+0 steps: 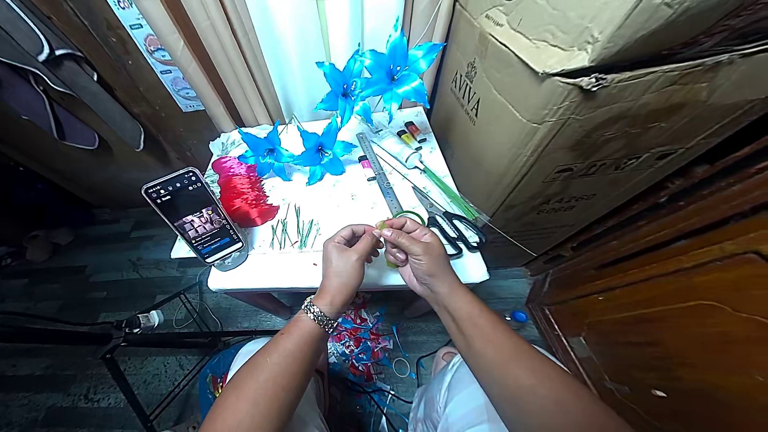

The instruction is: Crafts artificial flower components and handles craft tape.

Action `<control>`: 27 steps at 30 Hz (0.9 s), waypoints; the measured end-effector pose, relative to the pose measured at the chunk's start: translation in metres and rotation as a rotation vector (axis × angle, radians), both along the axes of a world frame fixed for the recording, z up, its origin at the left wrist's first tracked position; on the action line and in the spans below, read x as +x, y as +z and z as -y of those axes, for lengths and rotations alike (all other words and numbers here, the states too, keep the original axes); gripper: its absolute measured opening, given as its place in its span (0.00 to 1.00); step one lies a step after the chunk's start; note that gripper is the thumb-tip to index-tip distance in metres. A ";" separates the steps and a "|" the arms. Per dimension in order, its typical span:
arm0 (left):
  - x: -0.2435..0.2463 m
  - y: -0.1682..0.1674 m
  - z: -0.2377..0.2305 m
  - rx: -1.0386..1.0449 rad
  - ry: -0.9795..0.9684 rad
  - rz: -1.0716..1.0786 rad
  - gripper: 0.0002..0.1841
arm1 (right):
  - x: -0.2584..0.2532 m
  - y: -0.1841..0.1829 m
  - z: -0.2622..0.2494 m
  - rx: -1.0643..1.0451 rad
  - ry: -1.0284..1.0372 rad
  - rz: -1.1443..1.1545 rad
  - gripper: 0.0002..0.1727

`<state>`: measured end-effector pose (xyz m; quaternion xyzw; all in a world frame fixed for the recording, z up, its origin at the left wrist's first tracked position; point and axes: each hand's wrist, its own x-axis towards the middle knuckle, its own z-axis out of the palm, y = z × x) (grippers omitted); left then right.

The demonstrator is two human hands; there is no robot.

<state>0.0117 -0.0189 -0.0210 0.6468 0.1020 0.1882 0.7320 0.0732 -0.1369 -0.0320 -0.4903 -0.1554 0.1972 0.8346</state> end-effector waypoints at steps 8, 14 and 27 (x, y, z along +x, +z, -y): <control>0.000 0.002 -0.001 -0.098 -0.099 -0.051 0.06 | 0.004 0.002 0.003 -0.028 0.001 -0.037 0.11; -0.001 0.004 -0.015 0.173 -0.073 -0.045 0.09 | 0.005 0.002 0.009 -0.305 -0.058 0.224 0.04; 0.000 0.009 -0.023 0.362 -0.033 -0.127 0.03 | 0.002 0.002 0.005 -0.538 -0.090 0.406 0.02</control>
